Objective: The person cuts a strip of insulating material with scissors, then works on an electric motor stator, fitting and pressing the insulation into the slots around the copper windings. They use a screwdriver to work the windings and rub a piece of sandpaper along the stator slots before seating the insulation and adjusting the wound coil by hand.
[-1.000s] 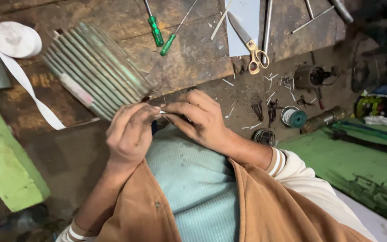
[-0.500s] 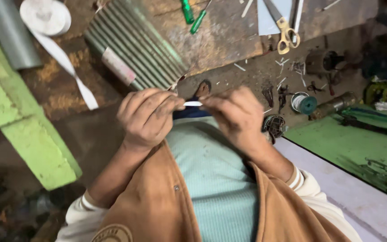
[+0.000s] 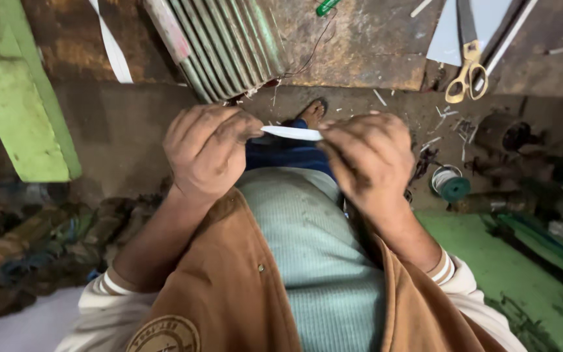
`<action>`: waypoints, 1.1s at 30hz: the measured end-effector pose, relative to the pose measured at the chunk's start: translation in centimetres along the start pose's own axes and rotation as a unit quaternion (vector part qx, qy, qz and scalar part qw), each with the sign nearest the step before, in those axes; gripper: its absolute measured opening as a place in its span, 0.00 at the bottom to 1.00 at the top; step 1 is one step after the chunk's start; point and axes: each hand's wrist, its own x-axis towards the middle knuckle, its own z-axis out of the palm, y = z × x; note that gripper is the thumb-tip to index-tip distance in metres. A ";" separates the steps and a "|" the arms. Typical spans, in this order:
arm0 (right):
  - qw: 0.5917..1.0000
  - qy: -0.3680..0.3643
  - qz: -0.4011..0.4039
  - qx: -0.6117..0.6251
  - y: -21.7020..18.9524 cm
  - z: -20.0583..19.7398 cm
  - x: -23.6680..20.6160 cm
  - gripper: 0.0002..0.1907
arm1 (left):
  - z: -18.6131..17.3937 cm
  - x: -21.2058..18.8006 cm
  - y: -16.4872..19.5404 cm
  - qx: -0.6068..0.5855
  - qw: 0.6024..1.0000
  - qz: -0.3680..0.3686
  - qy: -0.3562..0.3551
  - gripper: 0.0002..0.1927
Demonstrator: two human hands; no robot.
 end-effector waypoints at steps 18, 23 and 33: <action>0.948 0.097 0.295 0.062 -2.5 8.5 -6.2 0.09 | 0.1 4.6 -11.0 0.001 0.928 0.264 -0.261 0.24; 0.907 0.173 0.380 0.053 -4.6 10.9 -6.9 0.11 | 0.5 4.5 -11.7 -0.014 0.941 0.241 -0.239 0.24; 0.896 0.208 0.389 0.046 -2.4 9.5 -7.7 0.10 | 6.3 5.9 -7.3 0.061 0.960 0.187 -0.201 0.25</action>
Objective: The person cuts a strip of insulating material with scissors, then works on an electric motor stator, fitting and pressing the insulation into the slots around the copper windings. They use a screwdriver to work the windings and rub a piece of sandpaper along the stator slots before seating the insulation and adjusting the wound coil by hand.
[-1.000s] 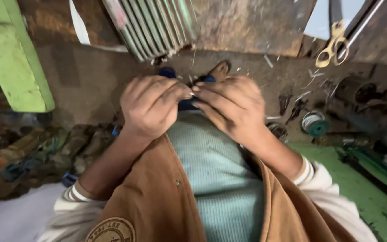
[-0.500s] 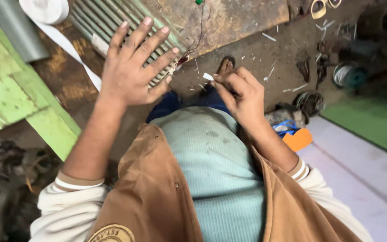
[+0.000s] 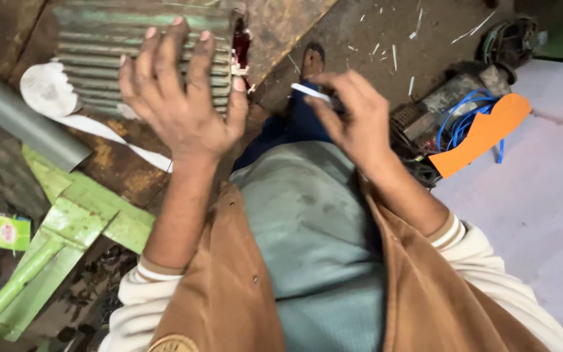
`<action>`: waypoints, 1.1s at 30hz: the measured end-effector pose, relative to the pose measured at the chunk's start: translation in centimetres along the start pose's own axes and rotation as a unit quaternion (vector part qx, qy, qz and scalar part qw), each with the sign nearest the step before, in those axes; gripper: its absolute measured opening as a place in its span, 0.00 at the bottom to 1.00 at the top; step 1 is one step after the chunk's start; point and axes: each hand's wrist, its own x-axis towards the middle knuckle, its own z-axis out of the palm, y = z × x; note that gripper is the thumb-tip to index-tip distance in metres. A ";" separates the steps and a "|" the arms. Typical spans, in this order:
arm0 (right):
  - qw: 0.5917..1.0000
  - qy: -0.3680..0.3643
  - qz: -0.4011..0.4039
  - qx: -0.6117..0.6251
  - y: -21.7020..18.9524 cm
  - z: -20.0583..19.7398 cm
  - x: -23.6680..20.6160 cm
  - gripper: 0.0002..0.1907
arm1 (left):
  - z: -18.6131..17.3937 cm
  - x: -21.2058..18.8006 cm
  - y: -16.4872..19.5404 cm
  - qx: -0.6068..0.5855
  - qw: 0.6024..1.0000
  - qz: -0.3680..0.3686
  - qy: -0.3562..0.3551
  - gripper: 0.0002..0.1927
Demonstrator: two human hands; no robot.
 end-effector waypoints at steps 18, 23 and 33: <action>0.989 -0.102 -0.026 0.104 5.4 6.6 8.4 0.11 | -0.4 1.2 -15.5 -0.348 0.776 -0.488 -0.196 0.15; 0.986 -0.125 -0.023 0.108 5.8 7.0 8.3 0.12 | 3.3 0.3 -18.2 -0.459 0.754 -0.437 -0.175 0.13; 0.986 -0.133 0.009 0.100 5.3 7.4 7.8 0.14 | 3.0 -2.5 -24.9 -0.263 0.744 -0.501 -0.355 0.17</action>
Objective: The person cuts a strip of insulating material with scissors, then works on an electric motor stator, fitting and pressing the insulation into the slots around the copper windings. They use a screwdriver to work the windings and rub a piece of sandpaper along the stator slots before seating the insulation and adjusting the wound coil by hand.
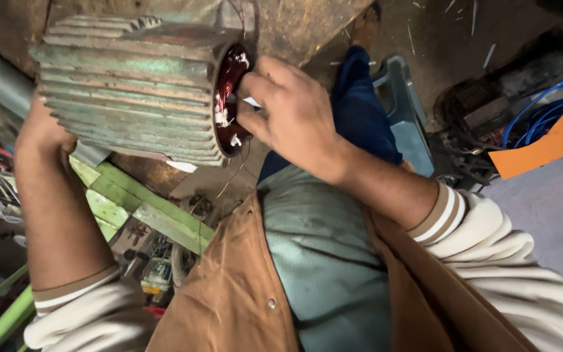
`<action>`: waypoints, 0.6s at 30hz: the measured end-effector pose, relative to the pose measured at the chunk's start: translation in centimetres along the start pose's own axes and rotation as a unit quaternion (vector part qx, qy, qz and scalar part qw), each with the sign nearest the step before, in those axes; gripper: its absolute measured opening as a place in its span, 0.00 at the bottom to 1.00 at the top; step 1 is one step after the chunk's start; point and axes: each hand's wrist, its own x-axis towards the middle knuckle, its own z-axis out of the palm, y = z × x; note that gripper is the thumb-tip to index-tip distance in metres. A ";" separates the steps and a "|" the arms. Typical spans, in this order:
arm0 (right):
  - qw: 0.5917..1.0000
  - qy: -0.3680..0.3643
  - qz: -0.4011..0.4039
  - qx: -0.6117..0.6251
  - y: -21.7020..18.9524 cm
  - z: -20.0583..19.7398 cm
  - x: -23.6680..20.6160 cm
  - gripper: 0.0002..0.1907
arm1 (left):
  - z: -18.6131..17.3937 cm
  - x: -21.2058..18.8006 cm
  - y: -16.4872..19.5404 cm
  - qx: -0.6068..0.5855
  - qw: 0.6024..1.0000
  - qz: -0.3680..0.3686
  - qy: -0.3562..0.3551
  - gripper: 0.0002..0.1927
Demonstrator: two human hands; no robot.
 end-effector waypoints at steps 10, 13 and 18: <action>1.000 0.003 -0.022 -0.018 0.7 0.3 0.4 0.09 | -1.1 3.2 -5.2 -0.135 0.990 -0.010 -0.051 0.17; 1.000 -0.006 -0.011 -0.010 0.3 -0.7 -0.4 0.11 | -0.8 2.3 -3.7 -0.107 0.994 -0.017 -0.034 0.17; 0.999 -0.007 0.024 -0.021 -0.3 -0.2 0.1 0.10 | 0.7 0.8 -1.1 -0.073 0.996 0.044 -0.011 0.16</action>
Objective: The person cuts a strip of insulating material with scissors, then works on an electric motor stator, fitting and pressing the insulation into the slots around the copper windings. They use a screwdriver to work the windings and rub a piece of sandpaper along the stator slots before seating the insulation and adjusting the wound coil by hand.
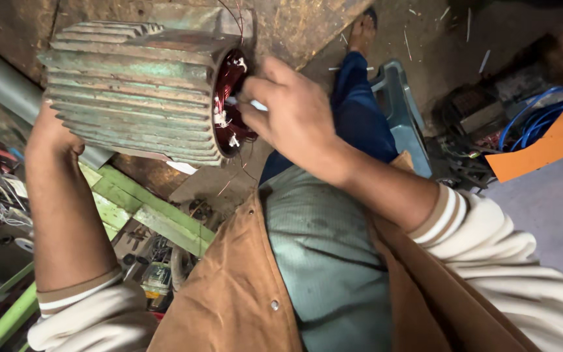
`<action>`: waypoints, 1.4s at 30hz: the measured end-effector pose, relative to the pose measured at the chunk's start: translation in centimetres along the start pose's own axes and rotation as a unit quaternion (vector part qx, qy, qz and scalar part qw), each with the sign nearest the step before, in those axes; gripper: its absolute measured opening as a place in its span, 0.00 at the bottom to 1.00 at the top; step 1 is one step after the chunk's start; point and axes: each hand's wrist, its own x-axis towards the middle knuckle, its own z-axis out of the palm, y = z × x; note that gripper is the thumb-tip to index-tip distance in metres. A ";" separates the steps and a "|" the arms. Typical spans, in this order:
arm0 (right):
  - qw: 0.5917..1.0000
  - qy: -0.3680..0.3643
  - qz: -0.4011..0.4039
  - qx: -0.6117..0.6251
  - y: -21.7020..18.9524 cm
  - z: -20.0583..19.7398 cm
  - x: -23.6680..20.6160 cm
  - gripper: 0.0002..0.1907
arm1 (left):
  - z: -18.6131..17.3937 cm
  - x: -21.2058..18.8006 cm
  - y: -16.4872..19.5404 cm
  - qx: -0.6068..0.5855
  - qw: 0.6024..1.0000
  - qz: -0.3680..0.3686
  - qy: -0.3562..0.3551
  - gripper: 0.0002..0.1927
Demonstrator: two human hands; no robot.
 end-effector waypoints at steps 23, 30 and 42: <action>0.996 0.045 -0.007 0.072 0.8 0.3 -1.0 0.13 | 1.3 0.3 1.9 -0.188 0.982 -0.006 0.009 0.13; 0.997 0.019 -0.006 0.078 0.9 0.4 -1.1 0.14 | 1.9 -0.6 1.5 0.061 0.995 -0.035 0.068 0.12; 0.996 0.034 -0.043 0.070 0.2 0.6 -0.7 0.13 | 1.9 -0.3 0.3 -0.055 0.993 0.052 0.087 0.09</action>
